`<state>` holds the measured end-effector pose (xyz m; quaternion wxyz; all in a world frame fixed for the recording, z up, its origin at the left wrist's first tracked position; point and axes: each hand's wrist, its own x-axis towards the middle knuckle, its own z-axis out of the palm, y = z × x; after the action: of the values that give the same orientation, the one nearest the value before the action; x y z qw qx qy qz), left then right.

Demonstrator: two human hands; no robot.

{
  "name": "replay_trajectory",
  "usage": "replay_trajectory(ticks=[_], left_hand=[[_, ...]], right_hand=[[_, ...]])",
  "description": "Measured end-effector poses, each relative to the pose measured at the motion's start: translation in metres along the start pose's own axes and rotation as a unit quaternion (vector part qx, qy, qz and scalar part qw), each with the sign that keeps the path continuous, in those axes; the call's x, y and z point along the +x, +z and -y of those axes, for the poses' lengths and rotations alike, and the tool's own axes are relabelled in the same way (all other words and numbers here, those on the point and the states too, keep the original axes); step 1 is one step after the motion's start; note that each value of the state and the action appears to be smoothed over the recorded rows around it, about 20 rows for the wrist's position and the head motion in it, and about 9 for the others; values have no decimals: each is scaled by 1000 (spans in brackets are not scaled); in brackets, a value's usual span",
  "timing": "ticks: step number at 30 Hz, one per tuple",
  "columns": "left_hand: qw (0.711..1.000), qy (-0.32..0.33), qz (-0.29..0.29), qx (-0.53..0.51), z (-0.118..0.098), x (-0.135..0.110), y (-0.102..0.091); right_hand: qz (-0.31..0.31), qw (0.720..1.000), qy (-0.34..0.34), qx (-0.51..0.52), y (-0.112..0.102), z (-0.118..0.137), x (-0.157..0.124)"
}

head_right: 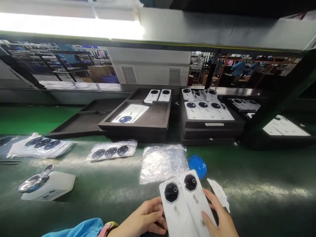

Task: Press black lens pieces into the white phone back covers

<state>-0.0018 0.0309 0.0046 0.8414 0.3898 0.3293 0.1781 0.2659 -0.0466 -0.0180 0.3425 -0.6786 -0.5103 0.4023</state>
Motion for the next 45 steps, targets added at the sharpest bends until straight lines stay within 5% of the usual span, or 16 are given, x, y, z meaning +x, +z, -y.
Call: replay_trajectory(ticks=[5, 11, 17, 24, 31, 35, 37, 41, 45], left_hand=[[998, -3, 17, -55, 1, -12, 1], [999, -2, 35, -10, -30, -33, 26], [999, 11, 30, -23, -19, -24, 28], [999, 30, -24, -12, 2, -17, 23], [976, 171, -127, 49, 16, -12, 10], [938, 316, -85, 111, 0, -10, 31], [908, 377, -124, 134, -4, -7, 42], [869, 421, -225, 130, 11, 10, 39], [849, 455, -234, 132, 30, 22, 27]], right_hand=[[11, 987, 11, 158, -2, 1, 15], [59, 944, 132, 296, -5, 20, 21], [142, 939, 46, 310, 10, 49, 14], [220, 893, 50, 389, 47, 48, 12], [142, 920, -38, 364, 57, 43, 17], [47, 936, -127, 324, 67, 54, 17], [8, 944, -178, 279, 75, 53, 19], [-8, 945, -236, 226, 92, 31, 32], [-51, 950, -217, 219, 109, 6, 40]])
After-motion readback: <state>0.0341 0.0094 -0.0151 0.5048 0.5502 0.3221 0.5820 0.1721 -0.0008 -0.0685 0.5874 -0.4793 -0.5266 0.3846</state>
